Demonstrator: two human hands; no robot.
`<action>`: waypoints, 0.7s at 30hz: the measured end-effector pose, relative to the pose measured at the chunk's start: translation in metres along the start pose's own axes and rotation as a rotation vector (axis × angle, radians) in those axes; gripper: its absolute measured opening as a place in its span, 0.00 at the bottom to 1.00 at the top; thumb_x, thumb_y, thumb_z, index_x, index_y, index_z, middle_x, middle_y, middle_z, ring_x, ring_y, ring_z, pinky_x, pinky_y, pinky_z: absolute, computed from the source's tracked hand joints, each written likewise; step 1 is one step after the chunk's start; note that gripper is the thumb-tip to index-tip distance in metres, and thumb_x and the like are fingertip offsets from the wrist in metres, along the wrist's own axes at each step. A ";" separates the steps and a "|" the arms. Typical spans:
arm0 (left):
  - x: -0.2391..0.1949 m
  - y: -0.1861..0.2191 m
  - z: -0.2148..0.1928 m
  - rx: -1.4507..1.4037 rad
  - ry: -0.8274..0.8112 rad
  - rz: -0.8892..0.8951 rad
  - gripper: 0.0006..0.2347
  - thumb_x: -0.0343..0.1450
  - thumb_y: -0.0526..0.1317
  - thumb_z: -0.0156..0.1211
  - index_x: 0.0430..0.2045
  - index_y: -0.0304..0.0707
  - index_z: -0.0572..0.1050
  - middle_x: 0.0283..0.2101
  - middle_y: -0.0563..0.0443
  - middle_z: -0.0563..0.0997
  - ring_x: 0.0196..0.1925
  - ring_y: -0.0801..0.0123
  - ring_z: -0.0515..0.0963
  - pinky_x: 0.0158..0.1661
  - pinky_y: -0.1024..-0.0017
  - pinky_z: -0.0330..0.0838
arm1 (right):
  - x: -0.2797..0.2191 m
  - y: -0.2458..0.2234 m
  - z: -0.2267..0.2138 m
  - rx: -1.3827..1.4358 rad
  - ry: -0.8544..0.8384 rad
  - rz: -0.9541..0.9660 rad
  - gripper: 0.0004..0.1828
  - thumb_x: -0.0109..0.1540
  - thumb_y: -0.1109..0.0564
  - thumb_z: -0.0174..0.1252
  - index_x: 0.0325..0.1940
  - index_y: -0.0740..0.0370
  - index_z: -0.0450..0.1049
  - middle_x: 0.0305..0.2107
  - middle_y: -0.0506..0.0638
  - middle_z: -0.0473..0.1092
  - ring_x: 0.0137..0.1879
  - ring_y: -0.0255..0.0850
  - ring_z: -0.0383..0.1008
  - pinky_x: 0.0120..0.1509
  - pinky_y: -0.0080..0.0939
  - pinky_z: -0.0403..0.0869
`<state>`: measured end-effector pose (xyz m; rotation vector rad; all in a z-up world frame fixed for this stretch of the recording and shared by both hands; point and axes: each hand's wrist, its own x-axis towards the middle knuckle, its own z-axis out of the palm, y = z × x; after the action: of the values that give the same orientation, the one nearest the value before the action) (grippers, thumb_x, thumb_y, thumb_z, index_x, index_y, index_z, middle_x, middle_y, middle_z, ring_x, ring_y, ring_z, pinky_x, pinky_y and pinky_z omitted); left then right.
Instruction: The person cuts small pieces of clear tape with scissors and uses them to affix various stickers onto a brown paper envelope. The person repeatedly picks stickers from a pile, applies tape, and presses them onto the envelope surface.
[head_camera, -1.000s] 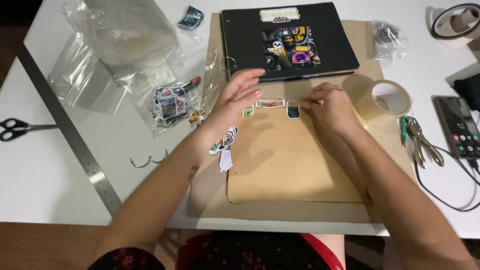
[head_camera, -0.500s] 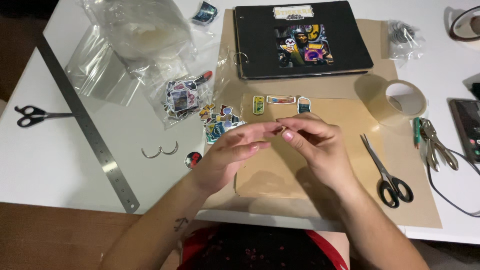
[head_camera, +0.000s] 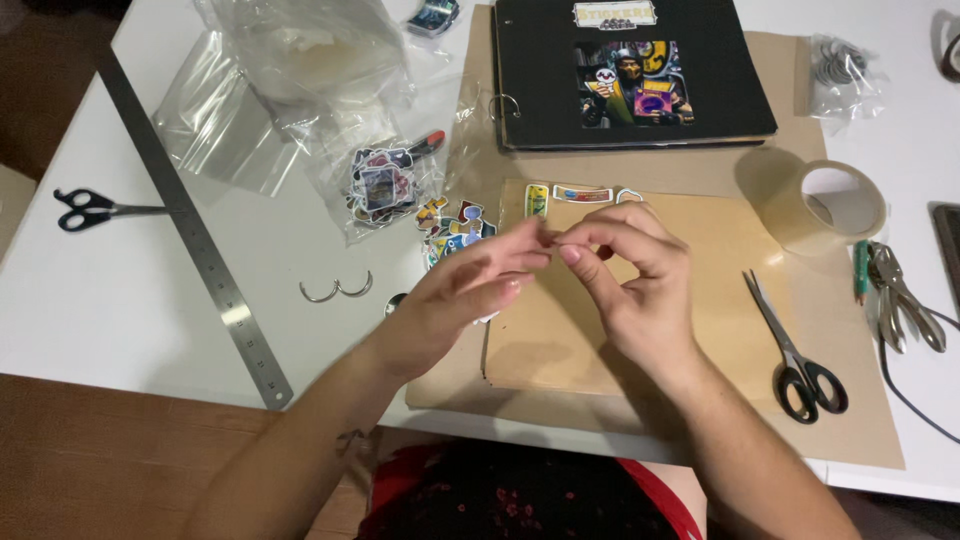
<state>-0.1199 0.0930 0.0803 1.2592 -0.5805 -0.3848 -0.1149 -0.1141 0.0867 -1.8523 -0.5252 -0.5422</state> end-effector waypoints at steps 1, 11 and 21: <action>-0.004 -0.004 -0.004 -0.001 0.001 0.001 0.33 0.72 0.51 0.52 0.65 0.20 0.58 0.65 0.22 0.64 0.68 0.36 0.62 0.65 0.44 0.54 | -0.003 0.004 0.000 0.000 -0.001 -0.001 0.04 0.60 0.66 0.67 0.39 0.63 0.82 0.28 0.54 0.72 0.38 0.43 0.70 0.42 0.39 0.73; -0.044 -0.108 -0.039 1.518 -0.102 0.248 0.19 0.73 0.39 0.56 0.57 0.27 0.68 0.56 0.39 0.75 0.60 0.51 0.71 0.61 0.57 0.65 | -0.056 0.023 -0.068 -0.077 0.344 0.235 0.08 0.74 0.60 0.52 0.52 0.68 0.74 0.46 0.56 0.69 0.49 0.38 0.69 0.47 0.32 0.74; -0.061 -0.110 -0.042 1.780 -0.156 0.422 0.20 0.68 0.31 0.52 0.57 0.37 0.69 0.53 0.43 0.78 0.51 0.59 0.79 0.44 0.67 0.77 | -0.106 0.025 -0.077 0.052 0.250 0.495 0.17 0.67 0.64 0.55 0.60 0.68 0.70 0.42 0.51 0.69 0.45 0.35 0.69 0.49 0.31 0.73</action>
<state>-0.1381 0.1305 -0.0456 2.6847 -1.3995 0.6061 -0.1936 -0.2052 0.0298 -1.7485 0.0883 -0.4084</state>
